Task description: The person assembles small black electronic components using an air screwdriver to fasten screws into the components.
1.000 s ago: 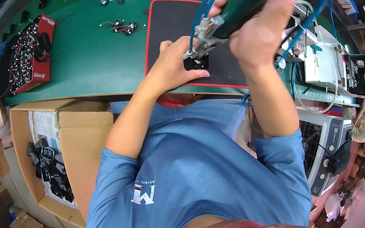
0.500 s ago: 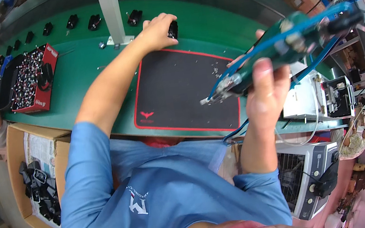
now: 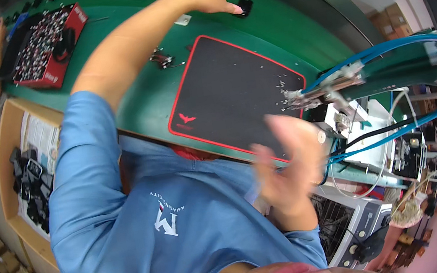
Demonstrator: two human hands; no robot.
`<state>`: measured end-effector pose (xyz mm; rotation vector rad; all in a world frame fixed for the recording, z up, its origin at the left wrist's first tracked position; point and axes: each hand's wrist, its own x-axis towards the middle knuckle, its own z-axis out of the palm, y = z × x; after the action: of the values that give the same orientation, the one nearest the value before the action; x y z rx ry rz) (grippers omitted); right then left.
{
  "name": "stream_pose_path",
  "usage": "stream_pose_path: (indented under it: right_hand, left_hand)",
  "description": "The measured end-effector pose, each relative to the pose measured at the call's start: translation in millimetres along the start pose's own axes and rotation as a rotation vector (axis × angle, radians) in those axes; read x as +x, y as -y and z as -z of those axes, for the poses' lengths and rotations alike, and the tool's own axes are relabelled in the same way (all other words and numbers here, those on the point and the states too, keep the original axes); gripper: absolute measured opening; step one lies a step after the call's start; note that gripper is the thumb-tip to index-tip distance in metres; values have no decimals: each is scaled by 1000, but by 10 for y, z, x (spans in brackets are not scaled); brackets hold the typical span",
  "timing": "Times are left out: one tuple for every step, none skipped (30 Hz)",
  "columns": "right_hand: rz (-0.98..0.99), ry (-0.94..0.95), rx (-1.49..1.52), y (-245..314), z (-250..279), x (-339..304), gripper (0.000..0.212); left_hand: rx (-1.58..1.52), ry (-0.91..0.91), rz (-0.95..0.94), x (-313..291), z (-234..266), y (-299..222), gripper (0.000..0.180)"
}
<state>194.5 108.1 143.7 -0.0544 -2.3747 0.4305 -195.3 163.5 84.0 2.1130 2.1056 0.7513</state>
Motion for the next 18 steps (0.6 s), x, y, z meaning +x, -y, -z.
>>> stream_pose_path:
  right_hand:
    - [-12, 49, 167, -20, -339, 91, 42]
    - [-76, 129, 260, -86, -649, 108, 35]
    - [-77, 184, 246, -229, -933, 108, 30]
    - [-144, 270, 250, -368, -1180, 133, 28]
    - [-166, 306, 196, -473, -1402, 172, 30]
    - [-130, 277, 157, -497, -1550, 293, 28]
    - [-86, 243, 149, -524, -1685, 408, 27]
    - [-90, 234, 153, -568, -1847, 507, 27]
    - [-85, 226, 163, -591, -1998, 639, 27]
    - [-34, 225, 137, -599, -2133, 767, 29]
    - [25, 226, 123, -581, -2251, 891, 32]
    - [116, 309, 149, -559, -2356, 1054, 39]
    - [213, 328, 142, -598, -2452, 1140, 43]
    - [262, 333, 129, -677, -2516, 1190, 37]
    - [153, 423, 86, -697, -2506, 1192, 36]
    - [71, 535, 119, -757, -2519, 1238, 34]
    - [120, 505, 77, -823, -2526, 1229, 35]
    - [70, 522, 108, -815, -2486, 1228, 35]
  left_hand:
    - [3, 48, -25, -187, 205, -85, 57]
    - [-13, 122, 21, -445, 423, -269, 57]
    - [-34, 170, 20, -725, 621, -374, 57]
    - [-18, 196, 38, -1075, 819, -503, 59]
    - [76, 215, 72, -1431, 980, -580, 62]
    - [87, 221, 124, -1787, 1143, -697, 63]
    - [218, 164, 128, -2171, 1197, -696, 63]
    - [166, 216, 246, -2464, 1356, -813, 64]
    - [150, 219, 295, -2820, 1452, -791, 64]
    - [27, 219, 503, -3126, 1550, -888, 64]
    - [-11, 185, 655, -3466, 1629, -982, 66]
    - [25, 97, 771, -3915, 1712, -1126, 66]
    - [53, 20, 871, -4305, 1701, -1184, 66]
    - [58, -29, 951, -4554, 1710, -1236, 63]
    - [57, -76, 1022, -4803, 1694, -1215, 60]
    - [38, -123, 1154, -5014, 1723, -1385, 58]
    - [88, -122, 1204, -5399, 1676, -1377, 56]
    - [98, -144, 1290, -5670, 1657, -1412, 54]
